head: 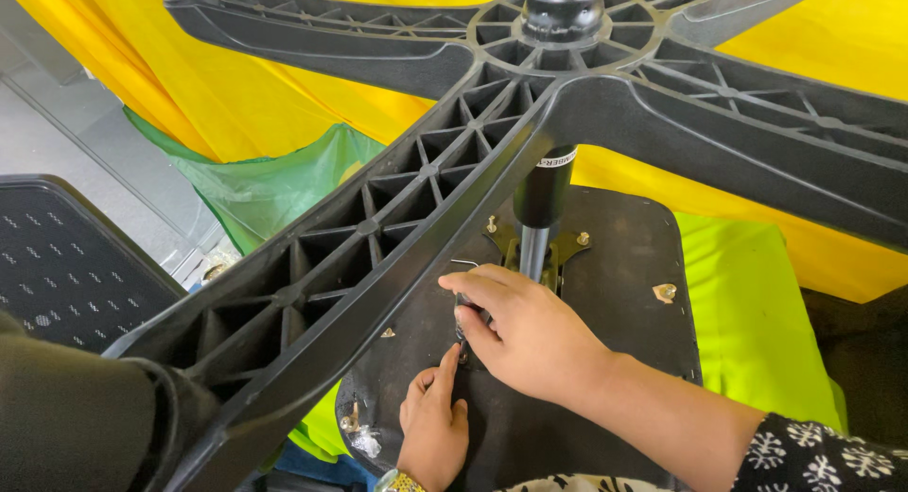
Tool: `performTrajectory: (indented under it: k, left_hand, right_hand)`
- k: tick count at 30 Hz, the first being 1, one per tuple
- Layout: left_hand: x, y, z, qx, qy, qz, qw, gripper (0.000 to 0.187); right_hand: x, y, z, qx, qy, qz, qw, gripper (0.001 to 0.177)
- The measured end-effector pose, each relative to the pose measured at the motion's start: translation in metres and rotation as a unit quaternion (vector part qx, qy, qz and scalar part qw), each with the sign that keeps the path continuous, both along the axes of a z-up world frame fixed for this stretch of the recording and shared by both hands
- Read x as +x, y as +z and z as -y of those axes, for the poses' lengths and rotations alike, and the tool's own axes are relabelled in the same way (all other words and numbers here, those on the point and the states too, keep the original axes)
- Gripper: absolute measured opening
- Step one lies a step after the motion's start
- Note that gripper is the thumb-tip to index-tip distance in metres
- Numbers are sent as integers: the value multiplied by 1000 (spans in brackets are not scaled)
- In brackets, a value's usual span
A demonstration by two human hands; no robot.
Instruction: The person uses a screwdriver to tighten screws on the base of an office chair. They work on multiple screws around the central mounting plate, securing the chair base to the seat frame.
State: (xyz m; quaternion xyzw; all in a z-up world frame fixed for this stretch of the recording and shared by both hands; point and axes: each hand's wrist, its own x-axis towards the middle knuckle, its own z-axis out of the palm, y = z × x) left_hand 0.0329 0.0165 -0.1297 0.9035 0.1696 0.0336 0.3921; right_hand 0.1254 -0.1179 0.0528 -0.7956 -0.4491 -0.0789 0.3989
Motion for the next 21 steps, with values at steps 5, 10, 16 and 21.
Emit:
performTrajectory:
  k: [5, 10, 16, 21]
  left_hand:
    - [3, -10, 0, -2, -2, 13, 1000, 81]
    - [5, -18, -4, -15, 3, 12, 1000, 75]
    - [9, -17, 6, -29, 30, 48, 998, 72]
    - [13, -16, 11, -26, 14, 81, 996, 72]
  right_hand:
    - [15, -3, 4, -26, -57, -49, 997, 32]
    - [22, -8, 9, -46, -74, -90, 992, 32]
    - [22, -17, 16, 2, -6, 51, 999, 42]
    - [24, -19, 21, 15, 15, 49, 999, 42]
